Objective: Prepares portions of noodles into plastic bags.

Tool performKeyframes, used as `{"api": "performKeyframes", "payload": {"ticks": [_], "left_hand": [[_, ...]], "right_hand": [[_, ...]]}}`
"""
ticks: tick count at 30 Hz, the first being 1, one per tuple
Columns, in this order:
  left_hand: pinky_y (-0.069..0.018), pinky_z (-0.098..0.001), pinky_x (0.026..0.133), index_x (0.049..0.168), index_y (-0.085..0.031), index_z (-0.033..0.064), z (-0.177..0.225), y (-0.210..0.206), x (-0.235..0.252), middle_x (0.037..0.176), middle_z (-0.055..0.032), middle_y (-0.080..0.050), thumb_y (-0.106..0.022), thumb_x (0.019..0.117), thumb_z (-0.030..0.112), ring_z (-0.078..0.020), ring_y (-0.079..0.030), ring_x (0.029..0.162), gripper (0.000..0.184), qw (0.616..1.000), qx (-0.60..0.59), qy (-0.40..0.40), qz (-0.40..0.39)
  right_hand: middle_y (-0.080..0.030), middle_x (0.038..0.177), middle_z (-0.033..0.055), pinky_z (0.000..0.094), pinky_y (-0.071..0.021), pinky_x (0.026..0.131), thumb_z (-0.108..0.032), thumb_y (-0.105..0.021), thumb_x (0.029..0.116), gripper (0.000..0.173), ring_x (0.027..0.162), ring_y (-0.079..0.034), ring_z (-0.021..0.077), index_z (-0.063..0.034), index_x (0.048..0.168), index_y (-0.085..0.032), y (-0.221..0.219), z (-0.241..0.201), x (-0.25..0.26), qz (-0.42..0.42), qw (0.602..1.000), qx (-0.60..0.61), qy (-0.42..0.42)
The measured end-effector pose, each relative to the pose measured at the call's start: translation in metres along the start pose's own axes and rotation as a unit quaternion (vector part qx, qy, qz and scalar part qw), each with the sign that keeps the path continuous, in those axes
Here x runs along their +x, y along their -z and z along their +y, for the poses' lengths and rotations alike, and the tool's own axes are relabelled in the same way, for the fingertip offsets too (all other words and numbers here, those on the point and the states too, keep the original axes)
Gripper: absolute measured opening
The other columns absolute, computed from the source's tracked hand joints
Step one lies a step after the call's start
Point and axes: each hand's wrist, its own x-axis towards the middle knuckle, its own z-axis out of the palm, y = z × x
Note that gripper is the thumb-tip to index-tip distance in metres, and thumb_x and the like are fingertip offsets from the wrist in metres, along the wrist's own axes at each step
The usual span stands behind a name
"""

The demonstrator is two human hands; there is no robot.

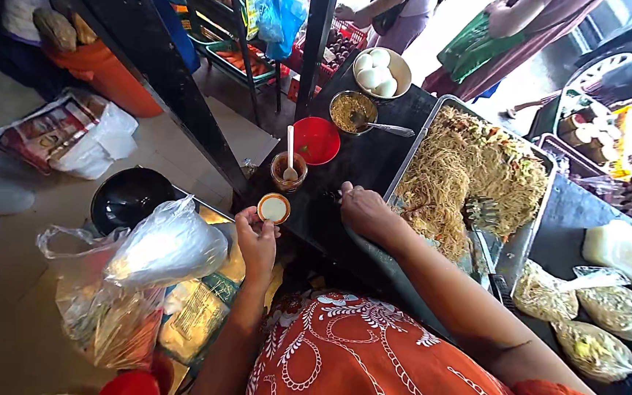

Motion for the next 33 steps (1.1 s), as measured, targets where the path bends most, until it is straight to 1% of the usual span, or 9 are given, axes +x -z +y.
{"api": "performKeyframes", "payload": {"ticks": [3,6,9,11,15,19,24,29,33], "left_hand": [[-0.0644,-0.0334,0.067,0.137,-0.039,-0.0019,0.001,-0.001,0.001,0.109,-0.0146,-0.057,-0.06,0.0954,-0.004,-0.0185,-0.07,0.073,0.047,0.999,-0.053,-0.003,-0.004],[-0.0642,-0.036,0.067,0.143,-0.038,0.0038,-0.005,-0.002,0.0,0.115,-0.0148,-0.055,-0.06,0.0977,0.0,-0.0213,-0.07,0.075,0.051,0.994,-0.105,0.008,-0.015],[-0.0627,-0.0372,0.063,0.145,-0.035,0.0079,-0.008,-0.004,-0.001,0.111,-0.0119,-0.054,-0.049,0.105,0.012,-0.0209,-0.068,0.073,0.043,0.986,-0.155,0.049,-0.021],[-0.0622,-0.0364,0.064,0.143,-0.034,0.0103,-0.009,-0.004,-0.003,0.109,-0.0102,-0.06,-0.037,0.1102,0.022,-0.0202,-0.068,0.071,0.035,0.977,-0.195,0.076,-0.028],[-0.0622,-0.0386,0.066,0.143,-0.037,0.0121,-0.012,-0.003,-0.004,0.112,-0.0115,-0.061,-0.024,0.1119,0.038,-0.0231,-0.068,0.073,0.042,0.962,-0.25,0.104,-0.029],[-0.0616,-0.0426,0.067,0.145,-0.037,0.0128,-0.005,-0.005,-0.005,0.106,-0.0114,-0.062,-0.014,0.1124,0.041,-0.0258,-0.069,0.073,0.049,0.958,-0.247,0.148,0.002],[-0.06,-0.0392,0.064,0.142,-0.039,0.0116,-0.01,-0.003,-0.014,0.109,-0.012,-0.063,-0.019,0.1132,0.037,-0.0247,-0.068,0.074,0.043,0.961,-0.226,0.162,0.014],[-0.0601,-0.0368,0.066,0.138,-0.039,0.0098,-0.014,-0.006,-0.028,0.11,-0.0107,-0.061,-0.021,0.113,0.032,-0.0226,-0.068,0.075,0.037,0.964,-0.201,0.173,0.003],[-0.0597,-0.0365,0.066,0.142,-0.036,0.0071,-0.017,-0.004,-0.04,0.118,-0.0141,-0.059,-0.023,0.1131,0.03,-0.0235,-0.068,0.077,0.039,0.967,-0.177,0.182,-0.011]], "right_hand": [[-0.067,0.1,0.0247,0.0618,-0.0555,0.078,-0.017,-0.053,0.1043,0.027,0.095,-0.069,0.0445,0.0008,0.124,-0.054,0.013,-0.001,0.0,0.001,0.994,0.089,0.057],[-0.068,0.111,0.0215,0.0631,-0.054,0.087,-0.014,-0.056,0.1023,0.021,0.105,-0.068,0.0414,-0.0019,0.117,-0.066,0.027,0.012,0.027,0.047,0.989,0.099,0.103],[-0.071,0.111,0.0155,0.0576,-0.0554,0.091,-0.009,-0.06,0.0991,0.018,0.106,-0.068,0.0358,-0.0079,0.108,-0.076,0.008,0.024,0.053,0.128,0.966,0.105,0.197],[-0.07,0.119,0.0164,0.0564,-0.053,0.097,0.001,-0.06,0.0952,0.028,0.115,-0.063,0.0381,-0.0104,0.114,-0.076,-0.008,0.018,0.049,0.147,0.959,0.093,0.225],[-0.07,0.114,0.0149,0.0553,-0.0557,0.092,0.003,-0.07,0.0873,0.029,0.111,-0.064,0.0371,-0.0116,0.111,-0.077,-0.023,0.004,0.001,0.11,0.963,0.097,0.226],[-0.07,0.112,0.0168,0.0562,-0.0558,0.092,0.001,-0.068,0.092,0.017,0.106,-0.067,0.0368,-0.0057,0.105,-0.075,0.008,0.022,-0.017,0.157,0.954,0.124,0.225],[-0.068,0.114,0.0213,0.0635,-0.0518,0.092,0.0,-0.063,0.0933,0.02,0.107,-0.066,0.0415,-0.0022,0.11,-0.074,0.048,0.084,0.008,0.112,0.985,0.099,0.08],[-0.07,0.111,0.0167,0.0576,-0.0568,0.085,0.002,-0.064,0.0939,0.014,0.096,-0.069,0.0345,-0.0033,0.103,-0.074,0.01,0.073,-0.033,0.122,0.972,0.149,0.137],[-0.07,0.106,0.0159,0.0573,-0.0549,0.088,0.002,-0.065,0.0927,0.012,0.1,-0.067,0.0358,-0.0033,0.098,-0.074,0.002,0.059,-0.05,0.106,0.973,0.13,0.157]]}}
